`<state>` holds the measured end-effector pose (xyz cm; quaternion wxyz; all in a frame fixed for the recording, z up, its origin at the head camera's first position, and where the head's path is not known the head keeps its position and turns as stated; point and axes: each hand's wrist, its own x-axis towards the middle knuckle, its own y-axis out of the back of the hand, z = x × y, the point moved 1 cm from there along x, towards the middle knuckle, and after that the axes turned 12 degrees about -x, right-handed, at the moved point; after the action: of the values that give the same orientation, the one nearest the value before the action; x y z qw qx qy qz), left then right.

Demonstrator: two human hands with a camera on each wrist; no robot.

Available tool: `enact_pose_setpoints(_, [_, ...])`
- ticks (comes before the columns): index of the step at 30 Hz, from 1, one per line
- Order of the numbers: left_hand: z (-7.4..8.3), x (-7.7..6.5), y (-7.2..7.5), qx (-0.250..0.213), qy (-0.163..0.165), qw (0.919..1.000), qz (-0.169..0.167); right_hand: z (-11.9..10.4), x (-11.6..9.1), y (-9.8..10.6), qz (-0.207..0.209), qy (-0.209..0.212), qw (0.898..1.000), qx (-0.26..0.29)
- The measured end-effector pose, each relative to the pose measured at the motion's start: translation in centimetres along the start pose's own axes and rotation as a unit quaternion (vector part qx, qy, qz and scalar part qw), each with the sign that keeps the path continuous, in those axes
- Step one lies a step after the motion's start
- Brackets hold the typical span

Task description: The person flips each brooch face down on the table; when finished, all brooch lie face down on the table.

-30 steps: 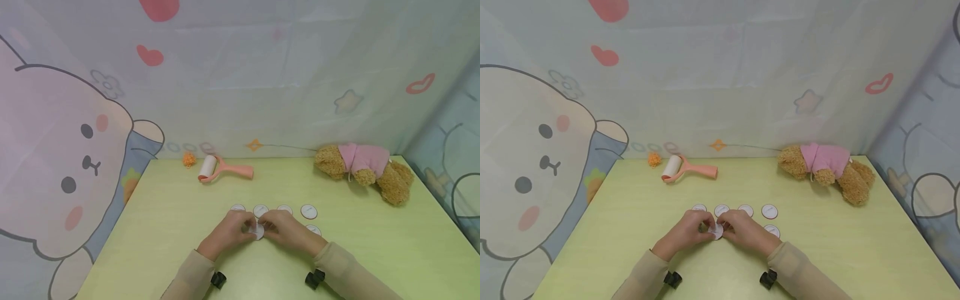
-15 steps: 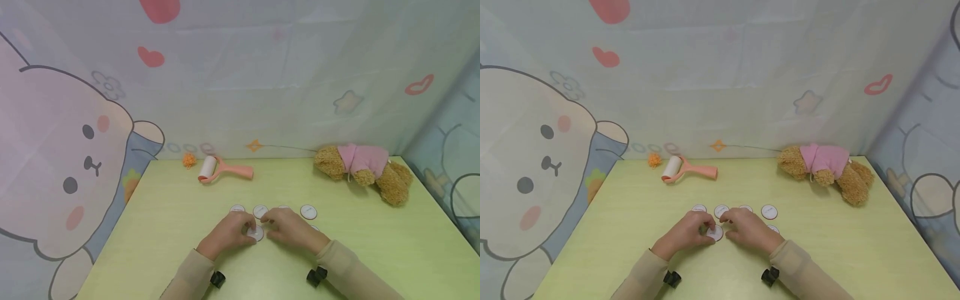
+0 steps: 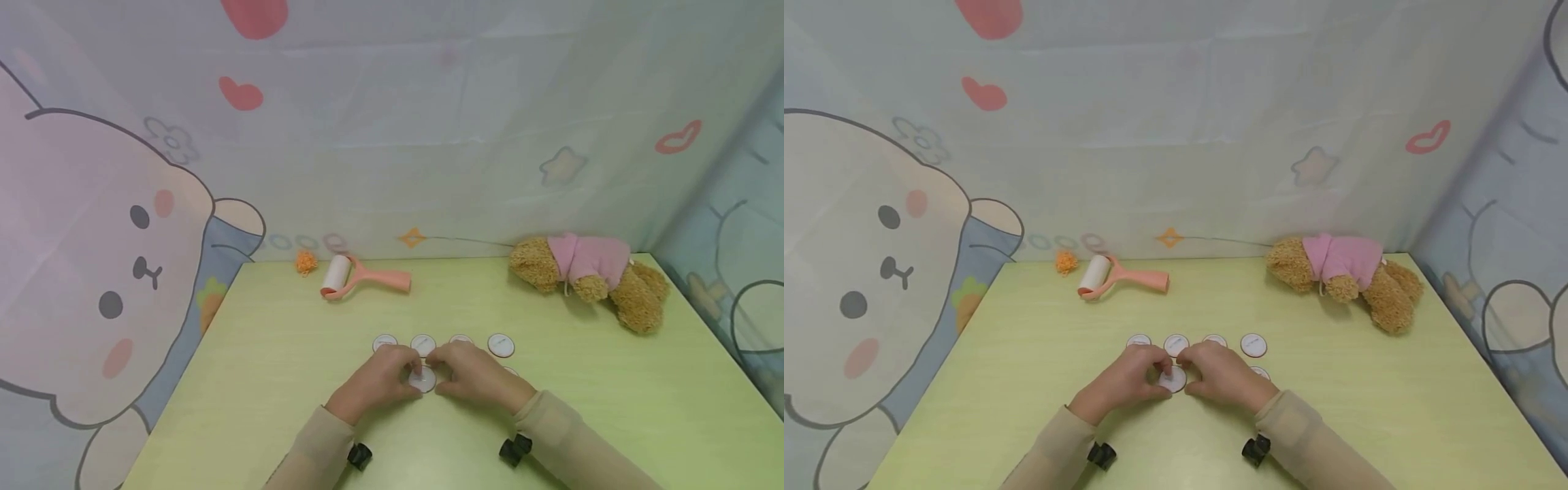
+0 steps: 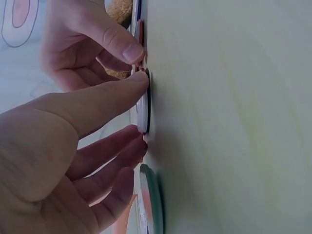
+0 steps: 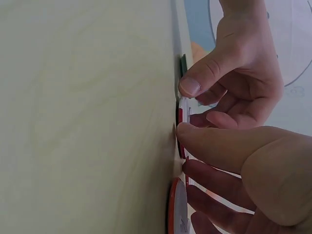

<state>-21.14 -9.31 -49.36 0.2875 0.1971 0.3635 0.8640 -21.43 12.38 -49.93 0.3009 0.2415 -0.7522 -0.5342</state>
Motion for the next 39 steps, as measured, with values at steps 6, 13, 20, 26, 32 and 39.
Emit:
enact_pose_setpoints(6, [0.0,-0.3,0.3,0.005,0.012,0.9999,0.001,-0.2,0.1,-0.1,0.008,-0.003,1.0,-0.01])
enact_pose_setpoints(13, [-0.1,-0.4,0.3,0.0,0.014,0.9999,-0.005,-0.2,0.3,-0.4,0.008,0.005,1.0,-0.016])
enact_pose_setpoints(20, [-0.5,-1.2,1.5,-0.03,0.008,0.9995,0.01,0.1,0.4,0.0,0.003,-0.003,1.0,-0.018])
enact_pose_setpoints(26, [-1.0,-2.2,3.0,-0.06,0.011,0.998,0.016,-0.1,0.6,0.7,-0.017,-0.022,1.0,-0.002])
enact_pose_setpoints(32, [-1.8,-3.2,3.7,-0.064,0.044,0.9969,0.014,-0.7,1.0,1.1,-0.004,-0.007,1.0,0.016])
enact_pose_setpoints(39, [-2.5,-4.2,3.8,-0.047,0.056,0.9972,0.016,-1.8,2.0,1.1,-0.002,0.015,1.0,0.019])
